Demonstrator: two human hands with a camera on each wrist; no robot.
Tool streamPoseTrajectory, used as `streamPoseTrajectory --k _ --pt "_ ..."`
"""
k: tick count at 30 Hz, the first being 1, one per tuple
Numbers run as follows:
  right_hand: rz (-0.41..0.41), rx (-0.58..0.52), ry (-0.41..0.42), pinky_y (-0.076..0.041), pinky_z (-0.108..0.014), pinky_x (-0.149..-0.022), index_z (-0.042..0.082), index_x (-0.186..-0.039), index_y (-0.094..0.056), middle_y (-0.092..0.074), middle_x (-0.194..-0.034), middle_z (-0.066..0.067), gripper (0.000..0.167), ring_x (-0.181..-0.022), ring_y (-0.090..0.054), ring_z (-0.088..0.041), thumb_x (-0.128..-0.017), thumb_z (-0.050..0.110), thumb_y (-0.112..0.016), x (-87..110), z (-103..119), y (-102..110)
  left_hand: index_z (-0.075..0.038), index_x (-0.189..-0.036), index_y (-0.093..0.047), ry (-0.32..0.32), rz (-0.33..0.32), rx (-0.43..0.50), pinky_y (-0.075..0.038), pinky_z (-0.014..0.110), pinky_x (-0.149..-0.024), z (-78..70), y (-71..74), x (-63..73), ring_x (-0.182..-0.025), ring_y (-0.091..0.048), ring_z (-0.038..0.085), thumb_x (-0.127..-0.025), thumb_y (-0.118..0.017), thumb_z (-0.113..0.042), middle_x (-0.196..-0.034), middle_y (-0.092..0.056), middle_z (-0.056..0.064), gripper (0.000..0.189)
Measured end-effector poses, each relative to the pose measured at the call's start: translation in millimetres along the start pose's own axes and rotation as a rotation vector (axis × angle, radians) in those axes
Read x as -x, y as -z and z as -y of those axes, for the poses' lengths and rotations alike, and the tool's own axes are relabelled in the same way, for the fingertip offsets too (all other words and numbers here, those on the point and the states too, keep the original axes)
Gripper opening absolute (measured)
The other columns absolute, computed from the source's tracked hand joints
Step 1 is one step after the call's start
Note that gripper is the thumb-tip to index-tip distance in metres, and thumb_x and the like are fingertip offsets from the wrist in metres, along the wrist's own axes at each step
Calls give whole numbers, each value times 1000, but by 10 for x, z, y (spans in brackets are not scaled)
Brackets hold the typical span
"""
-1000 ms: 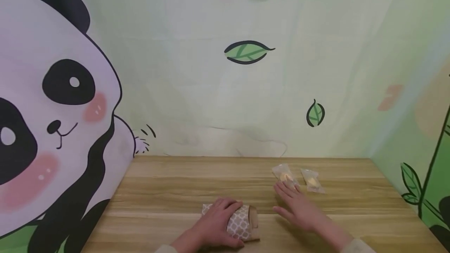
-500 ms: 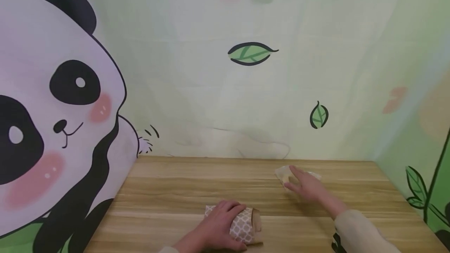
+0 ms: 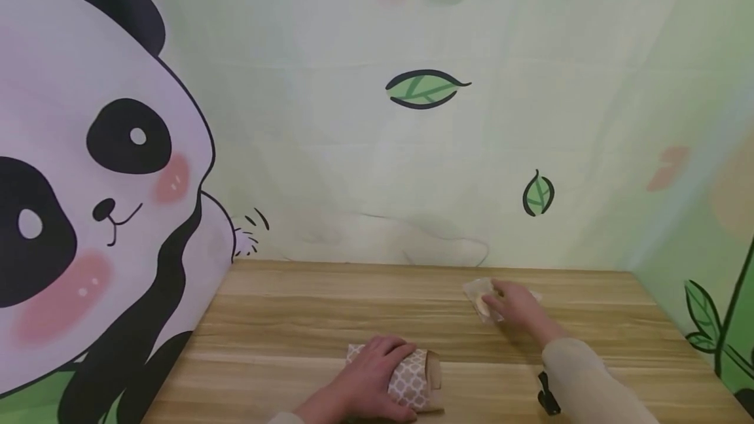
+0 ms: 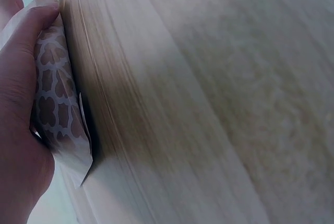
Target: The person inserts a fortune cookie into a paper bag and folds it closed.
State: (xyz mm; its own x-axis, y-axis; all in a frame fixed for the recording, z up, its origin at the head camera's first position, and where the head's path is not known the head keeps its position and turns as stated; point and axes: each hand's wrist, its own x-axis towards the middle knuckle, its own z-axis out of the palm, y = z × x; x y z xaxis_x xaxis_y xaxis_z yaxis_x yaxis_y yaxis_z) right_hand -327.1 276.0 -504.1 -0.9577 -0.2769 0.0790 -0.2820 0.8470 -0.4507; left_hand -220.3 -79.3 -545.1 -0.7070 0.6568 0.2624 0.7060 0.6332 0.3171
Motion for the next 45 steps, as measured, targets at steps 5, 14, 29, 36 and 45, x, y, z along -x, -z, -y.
streamPoseTrajectory --k 5,14,29,36,45 --pt "-6 -61 -81 -56 -61 -100 -21 -142 -51 -65 -128 -38 56 -118 -66 -49 -106 20 -67 -69 -13 -74 -15 -153 -55 -11 5 4 -50 38 -111 0 -4 0 -128 -53 19 -71 -89 -61 -141 -58 1 100" --pt "-21 -329 -231 -64 -45 -87 -11 -127 -66 -73 -117 -24 46 -104 -70 -32 -98 22 -80 -84 23 -108 -16 -154 -54 15 17 10 -49 38 -112 31 -8 14 -131 -52 18 -71 -90 -61 -143 -57 -1 101" --pt "-177 -903 -368 -58 -21 -80 -10 -131 -62 -73 -111 -10 44 -96 -66 -13 -97 13 -79 596 839 -552 -16 -158 -49 185 4 99 -45 53 -118 8 -12 -68 -138 -49 25 -67 -92 -63 -151 -54 4 111" --pt "-234 -865 -350 -58 -19 -77 -8 -119 -64 -72 -106 -12 40 -94 -66 -16 -91 9 -85 669 993 -756 -15 -158 -48 213 -23 83 -43 53 -120 -10 -17 -81 -137 -49 24 -68 -91 -64 -151 -53 5 111" --pt "-196 -750 -310 -58 -22 -78 -5 -113 -67 -72 -101 -9 37 -93 -68 -19 -87 10 -89 807 1041 -765 -16 -158 -47 218 -32 45 -43 51 -120 -36 -46 -108 -137 -47 24 -68 -91 -64 -151 -51 4 111"
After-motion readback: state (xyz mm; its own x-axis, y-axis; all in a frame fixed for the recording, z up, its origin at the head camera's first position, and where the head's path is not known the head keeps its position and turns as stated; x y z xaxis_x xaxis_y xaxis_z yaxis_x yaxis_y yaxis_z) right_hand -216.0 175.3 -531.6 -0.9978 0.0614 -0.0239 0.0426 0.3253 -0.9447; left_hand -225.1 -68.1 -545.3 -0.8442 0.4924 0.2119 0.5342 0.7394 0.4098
